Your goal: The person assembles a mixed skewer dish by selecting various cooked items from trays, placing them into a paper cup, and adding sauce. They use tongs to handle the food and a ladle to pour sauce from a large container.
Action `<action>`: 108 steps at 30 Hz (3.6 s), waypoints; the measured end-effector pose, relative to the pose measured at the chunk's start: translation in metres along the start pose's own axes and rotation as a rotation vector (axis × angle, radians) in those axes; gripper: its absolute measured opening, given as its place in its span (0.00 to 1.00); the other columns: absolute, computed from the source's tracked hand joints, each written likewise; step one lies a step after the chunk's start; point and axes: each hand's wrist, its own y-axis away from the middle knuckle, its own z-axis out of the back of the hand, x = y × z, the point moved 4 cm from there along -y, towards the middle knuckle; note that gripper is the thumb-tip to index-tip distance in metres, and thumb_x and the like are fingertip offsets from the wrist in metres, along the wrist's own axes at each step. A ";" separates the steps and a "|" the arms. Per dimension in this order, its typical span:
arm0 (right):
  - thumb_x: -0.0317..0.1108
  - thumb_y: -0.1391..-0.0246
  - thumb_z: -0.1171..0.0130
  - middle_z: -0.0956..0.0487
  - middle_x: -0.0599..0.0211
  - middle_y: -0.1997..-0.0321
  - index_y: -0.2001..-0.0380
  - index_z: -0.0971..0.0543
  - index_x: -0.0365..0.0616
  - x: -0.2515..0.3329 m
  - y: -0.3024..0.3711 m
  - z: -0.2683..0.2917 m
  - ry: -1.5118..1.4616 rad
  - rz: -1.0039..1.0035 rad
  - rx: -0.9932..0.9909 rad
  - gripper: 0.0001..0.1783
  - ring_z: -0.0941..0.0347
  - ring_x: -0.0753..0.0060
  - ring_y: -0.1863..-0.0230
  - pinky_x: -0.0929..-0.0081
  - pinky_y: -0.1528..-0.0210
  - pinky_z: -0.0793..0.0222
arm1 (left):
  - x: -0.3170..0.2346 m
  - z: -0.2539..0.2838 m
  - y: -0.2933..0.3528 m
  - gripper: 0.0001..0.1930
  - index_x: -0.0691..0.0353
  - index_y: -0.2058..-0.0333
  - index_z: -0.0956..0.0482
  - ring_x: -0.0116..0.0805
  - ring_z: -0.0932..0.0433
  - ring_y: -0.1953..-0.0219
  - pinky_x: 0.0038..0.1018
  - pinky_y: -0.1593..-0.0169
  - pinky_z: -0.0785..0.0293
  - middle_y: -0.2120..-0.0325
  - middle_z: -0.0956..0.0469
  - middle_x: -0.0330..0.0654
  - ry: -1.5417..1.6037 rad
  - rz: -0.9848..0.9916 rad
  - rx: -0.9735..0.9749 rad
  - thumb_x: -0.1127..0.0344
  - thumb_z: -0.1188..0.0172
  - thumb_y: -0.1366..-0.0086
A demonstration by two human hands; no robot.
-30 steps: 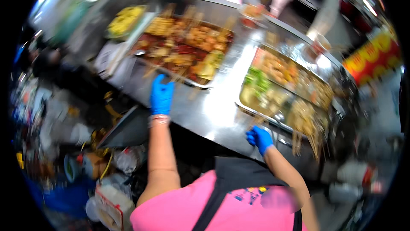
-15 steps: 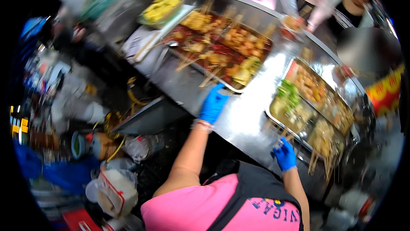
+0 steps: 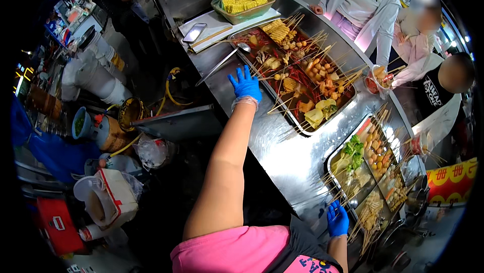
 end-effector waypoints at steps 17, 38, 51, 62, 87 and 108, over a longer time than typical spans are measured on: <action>0.37 0.46 0.47 0.24 0.66 0.73 0.69 0.28 0.45 0.018 0.019 -0.022 -0.069 0.142 -0.342 0.08 0.29 0.75 0.79 0.77 0.80 0.34 | -0.006 0.012 0.044 0.26 0.48 0.46 0.32 0.46 0.49 0.38 0.58 0.42 0.57 0.38 0.49 0.43 0.346 -0.239 -0.243 0.51 0.42 0.44; 0.33 0.43 0.49 0.24 0.62 0.68 0.66 0.24 0.36 0.050 0.121 0.060 0.283 0.779 -0.228 0.11 0.27 0.73 0.67 0.77 0.60 0.31 | -0.128 0.058 0.241 0.27 0.57 0.49 0.30 0.45 0.45 0.40 0.39 0.39 0.51 0.41 0.45 0.47 0.660 -0.621 -0.106 0.64 0.36 0.49; 0.32 0.43 0.52 0.23 0.62 0.67 0.67 0.24 0.36 0.057 0.099 0.007 0.317 0.763 -0.261 0.10 0.27 0.73 0.69 0.77 0.63 0.31 | -0.166 0.070 0.184 0.27 0.58 0.50 0.29 0.49 0.41 0.43 0.39 0.41 0.45 0.43 0.41 0.51 0.682 -0.859 -0.049 0.63 0.34 0.51; 0.33 0.41 0.54 0.24 0.65 0.67 0.68 0.26 0.37 0.077 0.073 -0.046 0.305 0.736 -0.510 0.11 0.28 0.76 0.70 0.79 0.63 0.33 | -0.199 0.061 0.070 0.24 0.54 0.50 0.29 0.44 0.43 0.40 0.37 0.39 0.47 0.42 0.42 0.47 0.941 -0.885 0.210 0.67 0.38 0.48; 0.38 0.43 0.53 0.23 0.65 0.66 0.66 0.27 0.38 0.307 -0.125 -0.189 0.310 0.871 -0.119 0.13 0.28 0.75 0.70 0.78 0.64 0.32 | -0.132 0.059 0.012 0.28 0.56 0.50 0.30 0.42 0.44 0.40 0.36 0.38 0.48 0.41 0.43 0.46 1.122 -0.696 0.270 0.77 0.39 0.52; 0.33 0.55 0.43 0.24 0.64 0.83 0.81 0.22 0.43 0.470 -0.225 -0.140 0.623 0.698 -0.414 0.07 0.29 0.72 0.84 0.77 0.82 0.32 | -0.080 0.042 -0.002 0.24 0.59 0.50 0.29 0.40 0.44 0.40 0.34 0.37 0.50 0.41 0.43 0.45 1.247 -0.504 0.249 0.77 0.43 0.48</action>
